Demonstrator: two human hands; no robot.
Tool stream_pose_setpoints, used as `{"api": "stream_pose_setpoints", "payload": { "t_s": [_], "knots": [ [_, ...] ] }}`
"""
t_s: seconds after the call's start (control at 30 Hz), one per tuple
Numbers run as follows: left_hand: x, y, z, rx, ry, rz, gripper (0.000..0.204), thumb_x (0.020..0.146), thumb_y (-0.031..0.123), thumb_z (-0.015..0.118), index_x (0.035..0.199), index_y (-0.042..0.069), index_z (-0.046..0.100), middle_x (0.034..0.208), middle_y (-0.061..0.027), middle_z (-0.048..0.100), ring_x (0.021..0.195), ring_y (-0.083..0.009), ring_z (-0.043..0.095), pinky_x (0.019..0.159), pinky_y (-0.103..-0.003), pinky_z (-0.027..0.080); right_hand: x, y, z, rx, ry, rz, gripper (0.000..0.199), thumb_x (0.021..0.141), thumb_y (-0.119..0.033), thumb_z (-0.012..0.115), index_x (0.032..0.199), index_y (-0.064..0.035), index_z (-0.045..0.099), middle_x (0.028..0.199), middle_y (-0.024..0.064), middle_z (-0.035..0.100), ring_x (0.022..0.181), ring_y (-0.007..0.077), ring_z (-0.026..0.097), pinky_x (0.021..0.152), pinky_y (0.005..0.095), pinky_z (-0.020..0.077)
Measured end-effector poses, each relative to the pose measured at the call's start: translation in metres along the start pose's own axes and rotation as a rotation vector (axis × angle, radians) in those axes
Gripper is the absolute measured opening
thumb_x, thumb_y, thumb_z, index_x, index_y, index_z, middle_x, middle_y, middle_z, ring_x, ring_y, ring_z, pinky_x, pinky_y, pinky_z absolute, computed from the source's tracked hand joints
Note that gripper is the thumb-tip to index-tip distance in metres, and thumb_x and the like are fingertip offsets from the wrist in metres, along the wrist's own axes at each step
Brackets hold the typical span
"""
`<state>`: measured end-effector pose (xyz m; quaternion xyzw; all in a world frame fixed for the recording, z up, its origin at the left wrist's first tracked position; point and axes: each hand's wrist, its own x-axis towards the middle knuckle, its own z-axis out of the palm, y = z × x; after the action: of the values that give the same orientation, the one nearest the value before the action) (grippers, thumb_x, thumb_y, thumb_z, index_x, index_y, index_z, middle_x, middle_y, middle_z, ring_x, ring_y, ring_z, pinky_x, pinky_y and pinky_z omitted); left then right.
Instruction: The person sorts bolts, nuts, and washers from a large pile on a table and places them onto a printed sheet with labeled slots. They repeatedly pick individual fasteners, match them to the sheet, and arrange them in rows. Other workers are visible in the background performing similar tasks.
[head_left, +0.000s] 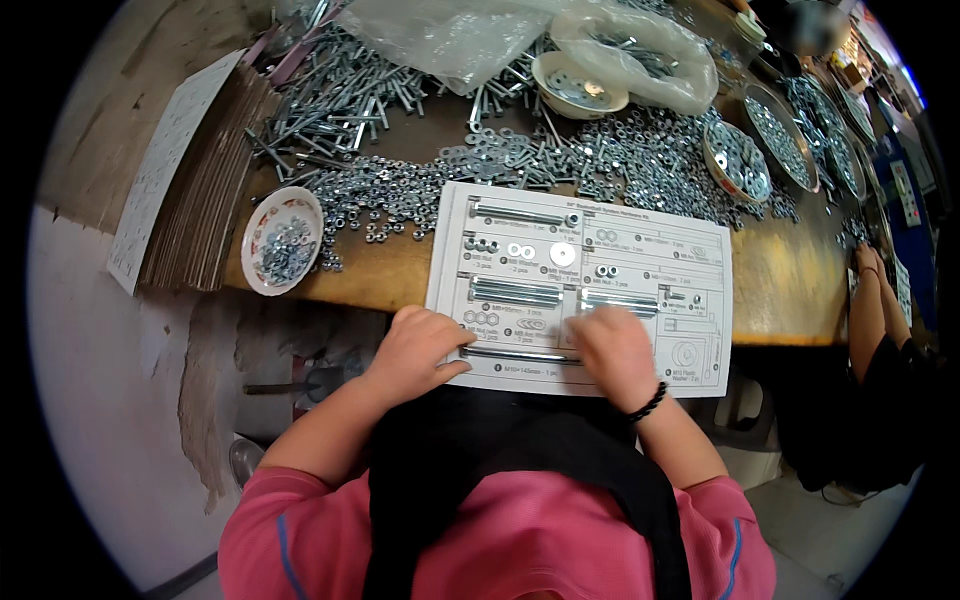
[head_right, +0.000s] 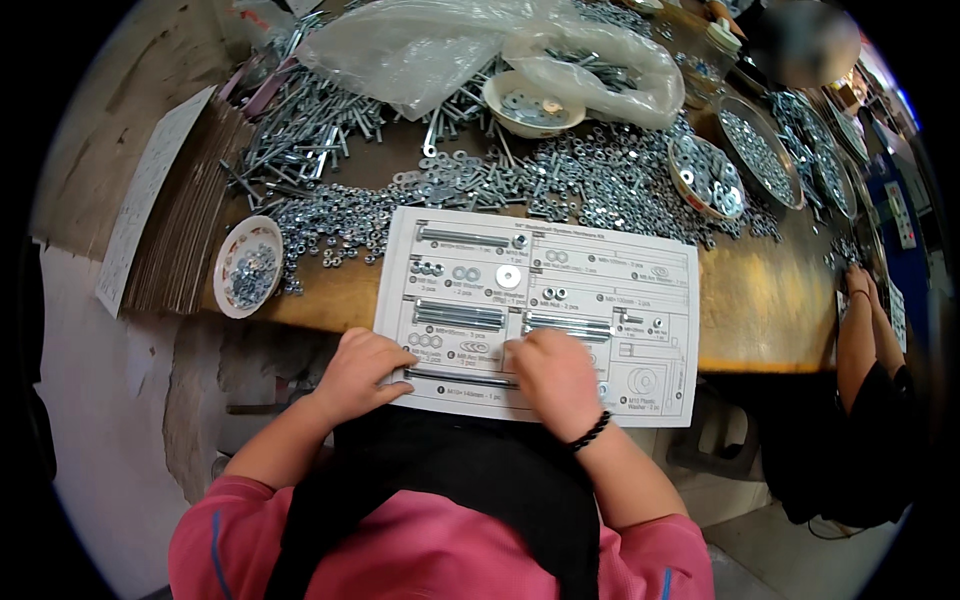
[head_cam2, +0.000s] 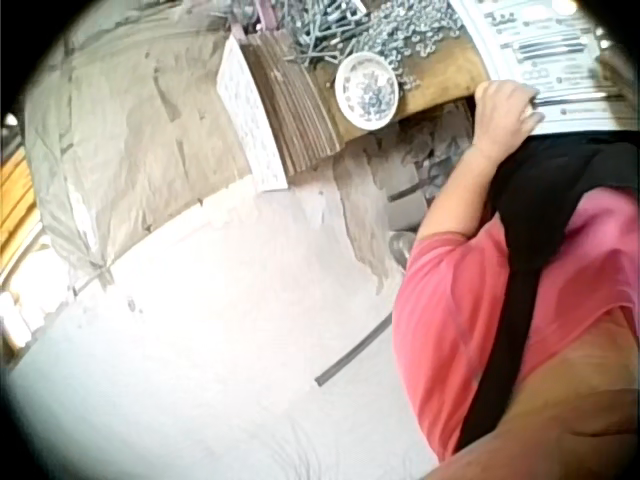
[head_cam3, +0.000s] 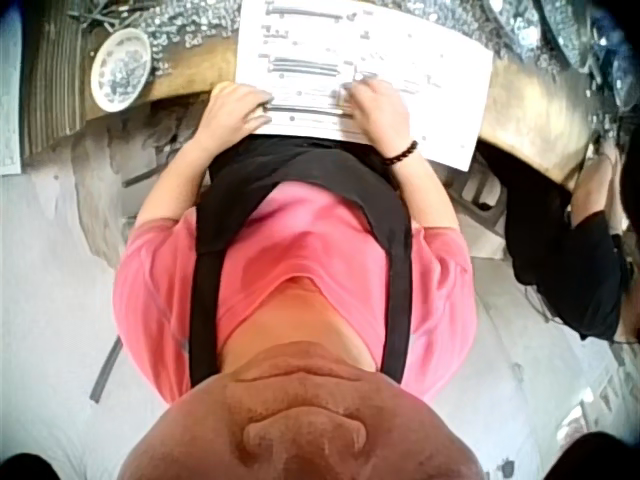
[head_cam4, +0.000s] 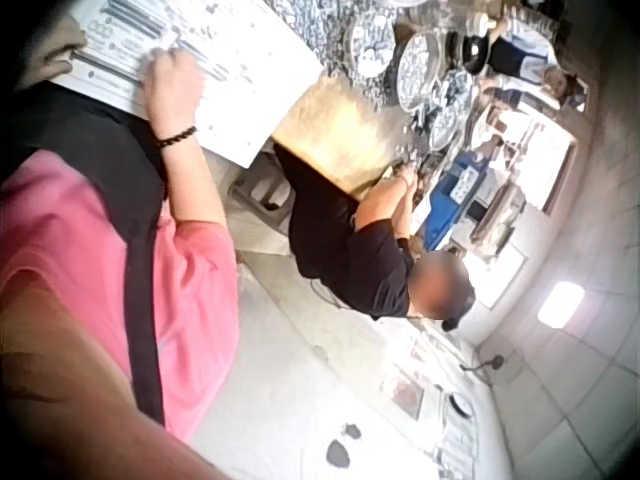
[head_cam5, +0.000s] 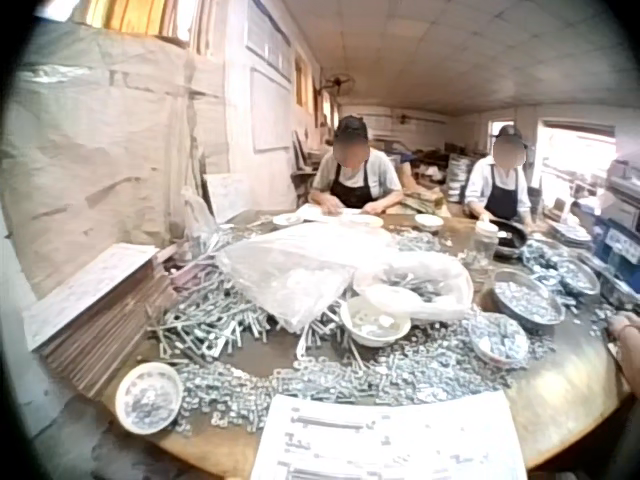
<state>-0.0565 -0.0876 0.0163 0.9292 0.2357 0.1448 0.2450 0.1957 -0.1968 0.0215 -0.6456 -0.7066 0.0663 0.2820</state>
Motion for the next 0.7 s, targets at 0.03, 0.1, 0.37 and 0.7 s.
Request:
{"api": "stream_pose_setpoints", "payload": {
  "t_s": [0.03,0.1,0.37,0.7],
  "knots": [
    [-0.001,0.0,-0.001,0.008,-0.003,-0.007,0.03,0.066,0.02,0.073,0.094,0.012,0.064,0.086,-0.0024,0.06,0.085,-0.0223,0.055,0.082,-0.037,0.036,-0.003,0.009,-0.008,-0.026,0.036,0.024,0.014,0.069,-0.009,0.064,0.083,-0.0085,0.063,0.077,0.0074,0.056,0.072,0.0268,0.055,0.062,0.0371,0.0448],
    [-0.001,-0.003,0.0,0.017,0.006,-0.01,0.028,0.067,0.019,0.072,0.093,0.011,0.065,0.084,-0.0022,0.06,0.085,-0.0219,0.055,0.081,-0.037,0.036,-0.011,0.018,-0.02,-0.041,0.055,0.082,0.009,0.068,-0.009,0.065,0.077,-0.008,0.063,0.076,0.0072,0.056,0.073,0.027,0.054,0.063,0.0371,0.0444],
    [0.003,-0.006,-0.002,-0.007,0.007,0.019,0.024,0.066,0.018,0.072,0.088,0.011,0.066,0.082,-0.0016,0.059,0.082,-0.0217,0.054,0.079,-0.035,0.036,-0.029,0.009,-0.016,-0.036,-0.15,0.024,0.012,0.068,-0.013,0.066,0.079,-0.0107,0.062,0.08,0.0039,0.055,0.075,0.0243,0.054,0.067,0.035,0.0455],
    [0.014,-0.016,-0.019,-0.299,0.165,-0.372,0.035,0.078,0.009,0.061,0.111,0.0,0.056,0.096,-0.0127,0.057,0.078,-0.0196,0.056,0.072,-0.029,0.046,-0.052,0.055,-0.053,-0.106,0.139,0.35,0.023,0.07,-0.004,0.068,0.092,-0.0024,0.062,0.09,0.0142,0.057,0.084,0.0311,0.055,0.074,0.0377,0.0447]
  ]
}}
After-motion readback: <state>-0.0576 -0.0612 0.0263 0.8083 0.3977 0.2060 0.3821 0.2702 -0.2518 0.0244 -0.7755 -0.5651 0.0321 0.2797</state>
